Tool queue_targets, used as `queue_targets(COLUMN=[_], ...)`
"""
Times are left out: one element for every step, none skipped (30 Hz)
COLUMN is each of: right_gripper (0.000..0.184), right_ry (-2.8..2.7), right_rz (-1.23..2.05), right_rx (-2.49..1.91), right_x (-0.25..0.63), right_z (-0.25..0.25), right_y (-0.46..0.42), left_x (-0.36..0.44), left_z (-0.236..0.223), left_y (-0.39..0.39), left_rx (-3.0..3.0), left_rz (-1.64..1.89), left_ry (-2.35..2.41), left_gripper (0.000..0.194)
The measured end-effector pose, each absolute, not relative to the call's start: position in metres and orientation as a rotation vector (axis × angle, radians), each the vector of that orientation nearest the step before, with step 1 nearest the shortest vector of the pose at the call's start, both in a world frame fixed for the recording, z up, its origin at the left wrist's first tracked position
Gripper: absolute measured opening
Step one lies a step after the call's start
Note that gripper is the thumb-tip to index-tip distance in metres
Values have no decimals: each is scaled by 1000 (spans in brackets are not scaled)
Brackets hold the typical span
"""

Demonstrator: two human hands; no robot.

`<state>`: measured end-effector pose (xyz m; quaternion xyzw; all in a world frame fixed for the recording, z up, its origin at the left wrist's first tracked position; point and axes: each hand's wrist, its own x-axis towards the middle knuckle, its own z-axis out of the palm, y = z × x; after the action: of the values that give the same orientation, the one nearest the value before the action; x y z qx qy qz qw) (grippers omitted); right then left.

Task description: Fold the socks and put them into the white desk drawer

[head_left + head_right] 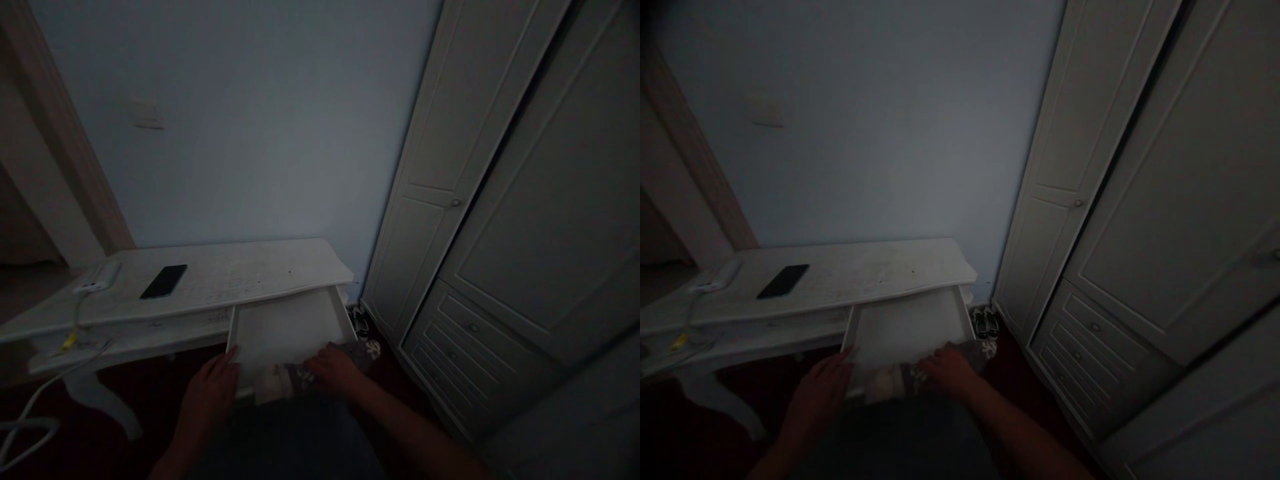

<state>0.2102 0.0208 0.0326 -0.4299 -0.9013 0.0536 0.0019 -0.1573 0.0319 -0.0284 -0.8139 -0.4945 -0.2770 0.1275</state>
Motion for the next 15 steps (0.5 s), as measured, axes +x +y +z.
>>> queue_targets(right_gripper=[48,47,45,44,42,39,35,30,28,31,38,47,57,66,73], right_ry=[-2824,-2818,-2812,-2808,-2799,-2770,-2705,-2590,-2402,-2164,-1923,-1702,-1506,-1338,-1209], right_rz=[174,184,203,234,281,350,447,575,739,899,1019,1116,1204,1294,1383], right_rx=[-1346,-1341,-1337,-1332,-1329,-1329,-1326,-1315,-1292,-1256,-1211,-1160,-1107,-1057,-1013], right_x=[225,237,246,252,254,253,250,246,240,232,224,216,207,198,189], right_z=[34,36,37,40,42,46,50,55,62,68,76,83,91,99,106], right_y=[20,19,18,17,17,18,20,23,28,33,39,46,52,59,64], left_x=[-157,-155,-153,-151,-148,-146,-143,-140,-137,-133,-129,-123,-116,-107,-98], left_z=[-29,-29,-27,-24,-20,-16,-11,-6,-1,3,8,13,19,24,30], left_y=[32,33,33,33,33,32,31,30,29,28,28,28,29,30,32], left_rx=[-2343,-2330,-2317,-2307,-2303,-2304,-2322,-2348,-2381,-2411,-2427,-2435,-2447,-2467,-2513], left_rz=[-792,-787,-802,-824,-850,-890,-940,-1010,-1099,-1207,-1335,-1469,-1608,-1750,-1878], left_ry=[-1418,-1410,-1419,-1445,-1483,-1526,-1561,-1596,-1641,-1704,-1788,-1878,-1954,-2000,-2005], left_gripper=[43,42,41,39,37,36,35,35,36,39,43,49,56,66,79])
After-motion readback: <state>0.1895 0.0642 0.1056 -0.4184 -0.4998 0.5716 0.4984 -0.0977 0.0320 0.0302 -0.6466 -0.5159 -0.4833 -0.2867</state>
